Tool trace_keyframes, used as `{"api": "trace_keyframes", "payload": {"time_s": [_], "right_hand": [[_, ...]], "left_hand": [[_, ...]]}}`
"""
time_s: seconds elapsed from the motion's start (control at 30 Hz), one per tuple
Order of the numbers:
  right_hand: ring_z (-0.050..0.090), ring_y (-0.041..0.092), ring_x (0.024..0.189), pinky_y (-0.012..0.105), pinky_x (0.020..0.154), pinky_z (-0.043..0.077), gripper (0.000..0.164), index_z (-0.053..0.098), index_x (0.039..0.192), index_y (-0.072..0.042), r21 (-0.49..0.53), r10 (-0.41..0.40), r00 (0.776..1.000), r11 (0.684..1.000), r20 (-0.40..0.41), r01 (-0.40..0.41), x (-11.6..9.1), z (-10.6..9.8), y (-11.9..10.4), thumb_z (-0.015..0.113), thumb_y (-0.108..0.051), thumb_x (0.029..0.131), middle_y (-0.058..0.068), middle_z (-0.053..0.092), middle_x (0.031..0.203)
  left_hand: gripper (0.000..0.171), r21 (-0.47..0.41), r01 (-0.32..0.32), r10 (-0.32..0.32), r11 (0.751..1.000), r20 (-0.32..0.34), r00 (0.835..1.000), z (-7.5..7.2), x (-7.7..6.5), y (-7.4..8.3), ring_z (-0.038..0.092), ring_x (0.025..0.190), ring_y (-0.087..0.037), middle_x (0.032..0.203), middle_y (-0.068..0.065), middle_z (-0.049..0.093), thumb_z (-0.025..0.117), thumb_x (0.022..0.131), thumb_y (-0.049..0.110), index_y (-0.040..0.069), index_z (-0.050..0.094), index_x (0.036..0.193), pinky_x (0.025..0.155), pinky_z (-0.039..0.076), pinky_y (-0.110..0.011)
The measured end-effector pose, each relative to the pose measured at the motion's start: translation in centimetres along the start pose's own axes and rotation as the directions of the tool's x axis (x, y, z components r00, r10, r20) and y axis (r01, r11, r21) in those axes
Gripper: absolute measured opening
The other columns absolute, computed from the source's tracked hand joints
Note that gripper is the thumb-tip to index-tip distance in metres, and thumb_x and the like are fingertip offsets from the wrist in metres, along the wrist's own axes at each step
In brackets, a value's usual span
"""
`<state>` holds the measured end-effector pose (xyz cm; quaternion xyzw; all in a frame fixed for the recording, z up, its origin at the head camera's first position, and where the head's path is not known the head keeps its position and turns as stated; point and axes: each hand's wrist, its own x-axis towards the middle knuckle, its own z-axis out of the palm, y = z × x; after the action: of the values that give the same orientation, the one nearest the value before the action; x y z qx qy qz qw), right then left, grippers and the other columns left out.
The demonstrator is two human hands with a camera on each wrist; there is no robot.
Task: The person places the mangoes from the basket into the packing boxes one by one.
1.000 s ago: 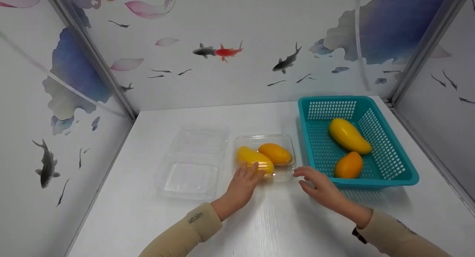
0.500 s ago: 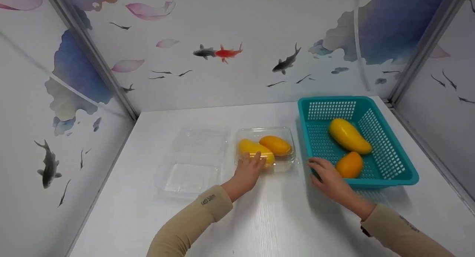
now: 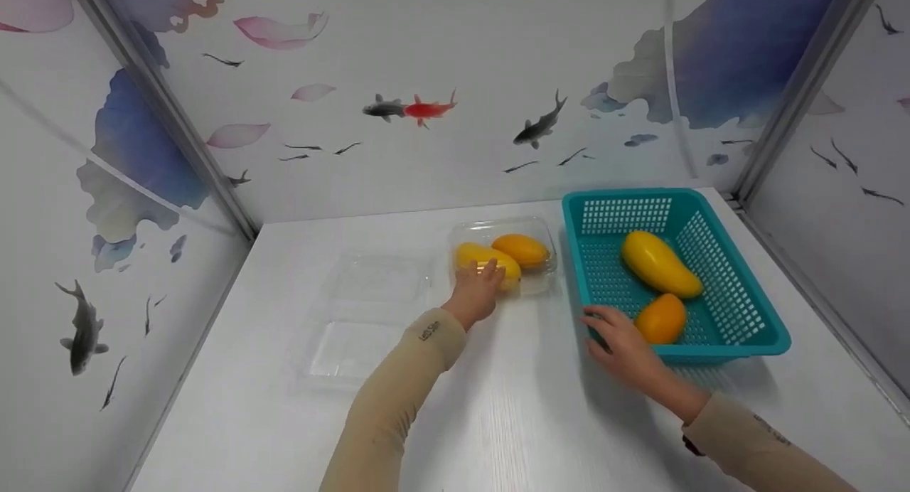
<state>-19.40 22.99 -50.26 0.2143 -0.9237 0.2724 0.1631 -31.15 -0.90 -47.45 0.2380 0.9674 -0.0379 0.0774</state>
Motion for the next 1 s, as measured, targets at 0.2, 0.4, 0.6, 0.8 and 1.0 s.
{"api": "trace_keyframes", "payload": {"time_s": [0.2,0.4,0.6,0.8,1.0], "right_hand": [[0.049,0.032,0.110,0.047,0.091,0.043,0.032,0.060,0.110,0.006,0.014,-0.010,1.000,1.000,0.016,0.010,0.1,0.7,-0.3,0.067,0.001,0.079,0.016,0.054,0.120],[0.049,0.032,0.109,0.047,0.090,0.044,0.031,0.061,0.108,0.006,-0.001,-0.012,1.000,1.000,0.008,0.012,0.0,0.8,-0.3,0.068,0.000,0.078,0.016,0.055,0.119],[0.051,0.033,0.106,0.047,0.086,0.045,0.031,0.061,0.107,0.006,0.000,-0.080,0.996,0.997,-0.035,0.080,-0.2,1.0,-0.1,0.068,0.002,0.076,0.018,0.055,0.116],[0.051,0.034,0.106,0.048,0.086,0.046,0.033,0.061,0.107,0.007,-0.011,-0.078,0.996,0.997,-0.051,0.077,-0.2,0.6,0.1,0.069,0.002,0.075,0.019,0.055,0.116],[0.050,0.035,0.108,0.048,0.087,0.045,0.033,0.060,0.108,0.007,-0.015,-0.041,0.999,0.999,-0.032,0.041,-0.1,0.2,0.3,0.068,0.002,0.076,0.019,0.054,0.118]], "left_hand": [[0.052,-0.002,0.063,-0.063,0.998,0.028,0.998,0.1,1.1,-0.8,0.023,0.136,-0.036,0.152,-0.002,0.018,0.043,0.096,0.021,0.018,0.026,0.145,0.105,0.025,-0.054],[0.053,-0.011,0.059,-0.059,0.998,0.008,0.998,0.4,1.3,-1.6,0.023,0.136,-0.033,0.153,-0.001,0.018,0.044,0.096,0.028,0.018,0.026,0.145,0.106,0.025,-0.053],[0.062,-0.107,0.142,-0.150,0.984,-0.071,0.986,0.1,0.2,-5.7,0.017,0.137,-0.038,0.154,-0.007,0.010,0.049,0.094,0.029,0.017,0.019,0.147,0.106,0.013,-0.061],[0.058,-0.240,0.432,-0.468,0.869,-0.118,0.876,0.0,-3.8,-14.0,0.020,0.130,-0.051,0.149,-0.023,0.015,0.044,0.095,0.018,0.001,0.019,0.144,0.100,0.029,-0.059],[0.049,-0.330,0.589,-0.658,0.737,-0.152,0.737,2.3,-8.2,-19.8,0.034,0.119,-0.055,0.133,-0.036,0.033,0.043,0.095,0.015,-0.014,0.031,0.132,0.090,0.042,-0.054]]}}
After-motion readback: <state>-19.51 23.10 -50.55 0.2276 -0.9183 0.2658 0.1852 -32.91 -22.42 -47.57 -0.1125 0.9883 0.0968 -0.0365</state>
